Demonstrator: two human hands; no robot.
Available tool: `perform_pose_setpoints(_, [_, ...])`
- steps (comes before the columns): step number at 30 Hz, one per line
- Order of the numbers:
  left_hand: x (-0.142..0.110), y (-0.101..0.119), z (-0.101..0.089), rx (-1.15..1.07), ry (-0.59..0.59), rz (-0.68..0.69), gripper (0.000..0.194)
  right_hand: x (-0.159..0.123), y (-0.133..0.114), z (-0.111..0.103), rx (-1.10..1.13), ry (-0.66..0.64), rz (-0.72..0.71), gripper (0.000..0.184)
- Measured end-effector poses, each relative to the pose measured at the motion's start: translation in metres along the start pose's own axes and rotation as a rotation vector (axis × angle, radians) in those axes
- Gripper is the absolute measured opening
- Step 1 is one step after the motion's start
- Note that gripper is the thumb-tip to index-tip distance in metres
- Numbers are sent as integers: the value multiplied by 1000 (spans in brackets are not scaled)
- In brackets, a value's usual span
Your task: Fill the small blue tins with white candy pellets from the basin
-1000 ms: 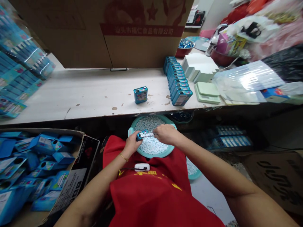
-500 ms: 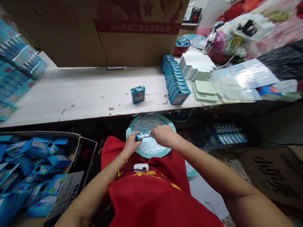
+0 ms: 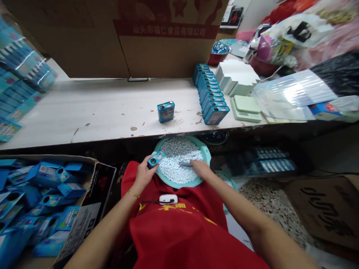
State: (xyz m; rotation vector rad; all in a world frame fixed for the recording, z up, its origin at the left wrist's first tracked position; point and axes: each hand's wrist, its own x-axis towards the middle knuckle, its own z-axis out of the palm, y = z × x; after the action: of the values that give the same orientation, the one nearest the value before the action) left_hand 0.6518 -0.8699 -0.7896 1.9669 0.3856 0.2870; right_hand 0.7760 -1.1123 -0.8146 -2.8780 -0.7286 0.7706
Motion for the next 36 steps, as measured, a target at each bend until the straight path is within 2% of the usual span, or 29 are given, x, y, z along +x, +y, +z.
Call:
perform_pose_setpoints(2, [-3,0,-5,7,21,-16,42,18,-17,33,76,17,-7,29])
perform_pose_setpoints(4, [-6,-1,-7,15,29,-26,42,32,-34,54,165,41,-10,30])
perform_pose_setpoints(6, [-8,-2,-8,17,39,-29,42,40,-43,63,253,62,-20,31])
perform_pose_setpoints(9, [-9,-1,-10,16,62,-39,43,43,-37,58,368,91,-85,32])
perform_pose_setpoints(13, [-6,0,-9,22,78,-49,43,29,-15,25,490,135,-204,33])
perform_pose_setpoints(17, [1,-4,2,33,60,-18,42,1,-5,-29,576,186,-358,31])
perform_pose_setpoints(20, [8,-3,16,72,10,23,41,-20,-11,-69,477,157,-420,30])
perform_pose_setpoints(23, [12,2,28,150,-55,50,41,-36,-26,-100,221,114,-427,28])
perform_pose_setpoints(26, [13,7,35,218,-96,48,41,-46,-46,-117,-90,107,-387,26])
perform_pose_setpoints(29, [11,10,38,244,-118,43,40,-54,-68,-125,-282,103,-365,27])
perform_pose_setpoints(33, [10,9,37,233,-113,42,40,-63,-88,-136,-367,89,-356,26])
perform_pose_setpoints(36, [9,4,35,182,-101,51,40,-66,-79,-139,-345,119,-369,25])
